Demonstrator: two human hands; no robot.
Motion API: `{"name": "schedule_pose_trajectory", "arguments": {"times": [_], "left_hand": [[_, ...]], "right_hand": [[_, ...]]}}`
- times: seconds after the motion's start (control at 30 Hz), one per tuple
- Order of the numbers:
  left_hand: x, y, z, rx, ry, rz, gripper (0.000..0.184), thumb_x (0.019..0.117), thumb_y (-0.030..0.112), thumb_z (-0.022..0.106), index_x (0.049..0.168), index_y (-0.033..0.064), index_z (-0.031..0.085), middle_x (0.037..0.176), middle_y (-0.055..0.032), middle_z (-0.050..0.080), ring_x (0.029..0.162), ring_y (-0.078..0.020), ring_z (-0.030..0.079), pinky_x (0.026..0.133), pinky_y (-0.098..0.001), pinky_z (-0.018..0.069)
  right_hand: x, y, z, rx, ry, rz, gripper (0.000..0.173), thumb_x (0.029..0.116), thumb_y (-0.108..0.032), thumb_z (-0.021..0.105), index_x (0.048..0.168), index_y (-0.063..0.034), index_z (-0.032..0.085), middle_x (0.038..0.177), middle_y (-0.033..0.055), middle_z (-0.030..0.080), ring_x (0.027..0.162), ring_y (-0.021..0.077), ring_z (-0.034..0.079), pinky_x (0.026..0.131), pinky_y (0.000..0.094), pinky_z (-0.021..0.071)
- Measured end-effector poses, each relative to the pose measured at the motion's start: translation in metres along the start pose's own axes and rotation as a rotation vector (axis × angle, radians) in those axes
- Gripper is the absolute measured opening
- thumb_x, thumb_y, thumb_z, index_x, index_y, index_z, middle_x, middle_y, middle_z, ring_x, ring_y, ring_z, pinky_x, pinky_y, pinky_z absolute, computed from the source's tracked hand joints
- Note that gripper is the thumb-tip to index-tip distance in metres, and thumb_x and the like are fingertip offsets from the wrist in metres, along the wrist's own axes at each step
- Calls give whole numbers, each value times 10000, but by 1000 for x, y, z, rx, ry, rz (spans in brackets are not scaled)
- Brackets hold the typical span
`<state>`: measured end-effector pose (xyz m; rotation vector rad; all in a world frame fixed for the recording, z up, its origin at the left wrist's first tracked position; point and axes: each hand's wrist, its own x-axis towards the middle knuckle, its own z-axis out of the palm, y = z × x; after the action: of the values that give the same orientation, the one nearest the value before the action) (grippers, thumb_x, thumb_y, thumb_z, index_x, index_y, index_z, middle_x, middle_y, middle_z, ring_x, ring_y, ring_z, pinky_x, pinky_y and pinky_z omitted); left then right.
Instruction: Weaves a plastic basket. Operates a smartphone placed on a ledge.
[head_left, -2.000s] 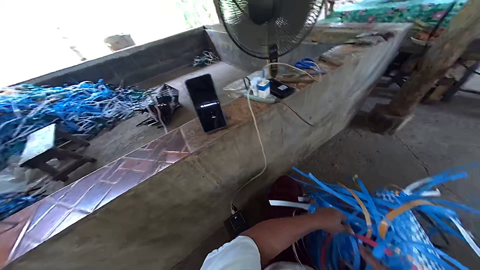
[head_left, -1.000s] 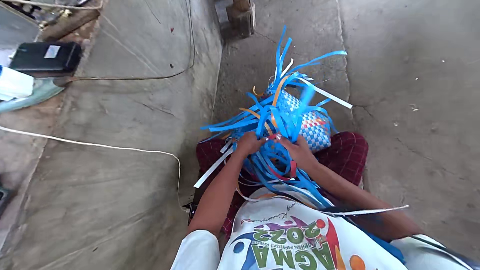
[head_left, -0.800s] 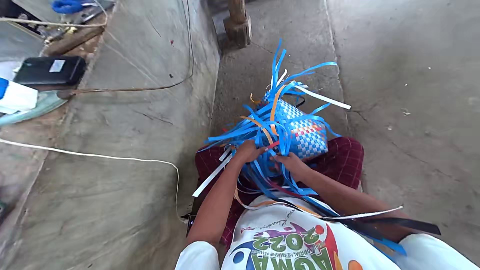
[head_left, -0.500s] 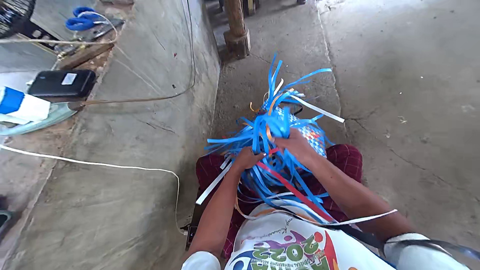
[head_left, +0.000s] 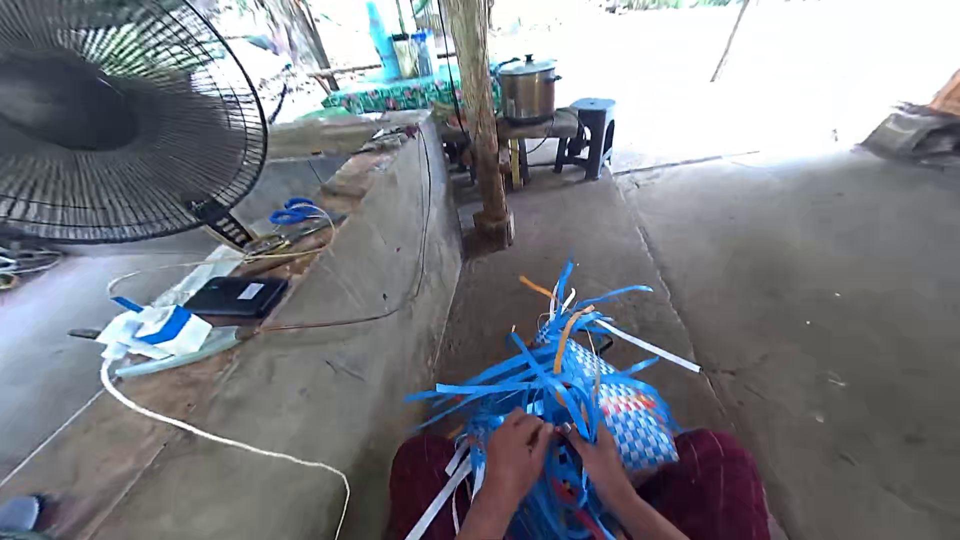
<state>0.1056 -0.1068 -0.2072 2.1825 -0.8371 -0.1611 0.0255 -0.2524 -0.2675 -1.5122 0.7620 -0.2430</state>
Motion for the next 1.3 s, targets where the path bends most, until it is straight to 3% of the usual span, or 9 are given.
{"name": "schedule_pose_trajectory", "arguments": {"times": [0.1, 0.27, 0.4, 0.47, 0.57, 0.63, 0.87, 1.07, 1.3], "left_hand": [[29, 15, 14, 292, -585, -240, 389, 1091, 254, 458, 1423, 132, 618, 1462, -241, 534, 1218, -410, 627, 1012, -565, 517], [55, 1, 37, 462, -735, -272, 363, 1080, 282, 473, 1236, 51, 706, 1253, -231, 683, 1216, -421, 626, 984, -636, 474], [61, -13, 39, 421, -762, -324, 372, 1055, 287, 506, 1227, 14, 692, 1272, -237, 669, 1238, -410, 613, 1005, -627, 463], [60, -17, 40, 389, -807, -316, 359, 1058, 251, 512, 1246, -9, 671, 1294, -247, 652, 1251, -413, 602, 1030, -626, 451], [57, -29, 38, 279, -854, -155, 351, 1071, 260, 516, 1243, 6, 687, 1265, -243, 661, 1221, -414, 614, 1036, -633, 450], [50, -32, 38, 203, -813, -50, 329, 1048, 262, 565, 1227, 28, 712, 1236, -247, 669, 1197, -427, 615, 1017, -637, 458], [41, -24, 40, 177, -618, -117, 343, 1046, 210, 532, 1229, -25, 704, 1276, -288, 647, 1294, -462, 539, 1144, -608, 350], [43, -46, 57, -1, -521, -248, 463, 1002, 181, 638, 1441, 51, 571, 1359, -248, 617, 1320, -449, 521, 1153, -622, 343], [35, -46, 66, -178, -463, -56, 224, 972, 116, 610, 1112, 47, 772, 1082, -123, 743, 1148, -316, 607, 1117, -601, 302]], "right_hand": [[-16, 12, 1, 85, -12, 31, 334, 960, -105, 679, 1216, 101, 621, 1101, 196, 690, 1021, 211, 671, 951, 392, 539], [-42, -12, -13, 96, -70, -92, 301, 1000, -109, 607, 1181, 131, 615, 1037, 203, 684, 925, 189, 679, 851, 347, 564], [-141, -320, -51, -282, -339, 398, 389, 1049, 54, 437, 1389, 239, 404, 1320, 396, 547, 1153, 299, 579, 1026, 294, 413], [-159, -370, -52, -281, -381, 499, 392, 1036, 90, 412, 1406, 220, 406, 1340, 379, 543, 1152, 292, 582, 1029, 288, 415], [-113, -232, -57, 7, -376, 171, 296, 1047, 76, 406, 1278, 257, 443, 1110, 376, 594, 958, 268, 619, 909, 316, 479], [-30, -82, -36, 242, -323, -188, 253, 1042, -54, 507, 1162, 162, 560, 880, 182, 673, 751, 148, 656, 699, 281, 548], [-11, -145, -31, 420, -437, -150, 288, 984, -53, 561, 1256, 12, 625, 720, -27, 648, 631, 69, 625, 684, 259, 569], [20, -28, -30, -526, -379, 80, 377, 1014, -235, 621, 1232, 73, 631, 1049, 235, 712, 987, 355, 697, 949, 555, 524], [-4, 7, -30, -154, -14, -84, 329, 970, -185, 680, 1152, 89, 670, 994, 200, 714, 927, 257, 691, 901, 443, 549]]}}
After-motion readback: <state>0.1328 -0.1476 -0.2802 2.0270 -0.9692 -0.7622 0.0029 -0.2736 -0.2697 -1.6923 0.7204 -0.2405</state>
